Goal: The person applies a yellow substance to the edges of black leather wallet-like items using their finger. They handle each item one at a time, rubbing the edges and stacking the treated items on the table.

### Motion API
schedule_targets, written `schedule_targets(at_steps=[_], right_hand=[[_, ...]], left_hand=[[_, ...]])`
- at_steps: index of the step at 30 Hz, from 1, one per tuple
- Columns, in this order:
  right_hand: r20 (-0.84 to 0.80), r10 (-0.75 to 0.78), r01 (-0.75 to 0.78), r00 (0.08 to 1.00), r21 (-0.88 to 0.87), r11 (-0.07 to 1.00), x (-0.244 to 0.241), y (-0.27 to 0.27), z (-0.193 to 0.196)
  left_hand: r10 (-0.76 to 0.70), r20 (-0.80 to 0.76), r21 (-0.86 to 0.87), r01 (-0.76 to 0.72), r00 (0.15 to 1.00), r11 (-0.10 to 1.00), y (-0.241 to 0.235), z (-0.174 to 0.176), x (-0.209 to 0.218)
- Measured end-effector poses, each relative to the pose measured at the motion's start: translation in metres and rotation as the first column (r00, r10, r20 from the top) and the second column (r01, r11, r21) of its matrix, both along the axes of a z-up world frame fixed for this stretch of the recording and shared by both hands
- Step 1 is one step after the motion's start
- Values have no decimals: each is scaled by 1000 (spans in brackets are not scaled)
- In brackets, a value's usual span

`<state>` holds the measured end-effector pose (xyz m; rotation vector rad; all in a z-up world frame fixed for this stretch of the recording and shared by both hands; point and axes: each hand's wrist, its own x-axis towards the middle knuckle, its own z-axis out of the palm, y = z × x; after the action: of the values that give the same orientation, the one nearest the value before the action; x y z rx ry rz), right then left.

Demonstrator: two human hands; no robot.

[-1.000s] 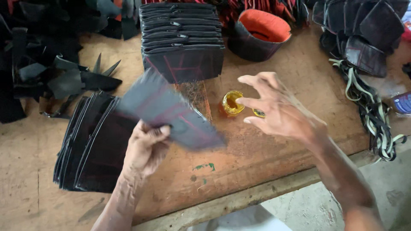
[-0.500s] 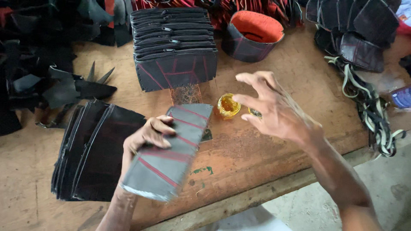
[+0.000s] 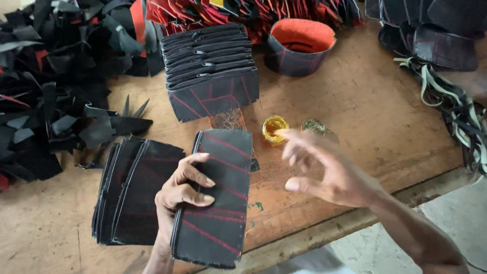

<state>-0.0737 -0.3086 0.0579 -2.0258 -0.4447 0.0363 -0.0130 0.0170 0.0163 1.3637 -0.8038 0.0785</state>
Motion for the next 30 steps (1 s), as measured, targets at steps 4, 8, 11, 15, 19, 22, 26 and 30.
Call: schedule_targets(at_steps=[4, 8, 11, 15, 19, 22, 26, 30], right_hand=[[-291, 182, -122, 939, 214, 969, 10, 11, -12], [-358, 265, -139, 895, 341, 930, 12, 13, -14], [-319, 289, -175, 902, 342, 923, 12, 12, -19], [-292, 265, -174, 919, 301, 937, 12, 7, -33], [-140, 322, -273, 936, 284, 919, 7, 0, -41], [-190, 321, -264, 928, 273, 925, 7, -4, -38], [-143, 261, -209, 955, 302, 930, 11, 4, -33], [-182, 277, -220, 944, 279, 935, 19, 11, -25]], left_hand=[[-13, -33, -26, 12, 999, 1000, 4, 2, -9], [-54, -14, -44, 53, 998, 998, 5, 5, -12], [-57, -5, -42, 56, 998, 998, 4, 7, -13], [-50, -24, -46, 49, 998, 998, 4, 6, -14], [-28, -22, -40, 27, 999, 999, 5, 7, -14], [-23, -10, -37, 23, 1000, 999, 6, 5, -12], [-33, -5, -26, 32, 999, 999, 4, 5, -12], [-31, 7, -43, 31, 999, 999, 2, 5, -12]])
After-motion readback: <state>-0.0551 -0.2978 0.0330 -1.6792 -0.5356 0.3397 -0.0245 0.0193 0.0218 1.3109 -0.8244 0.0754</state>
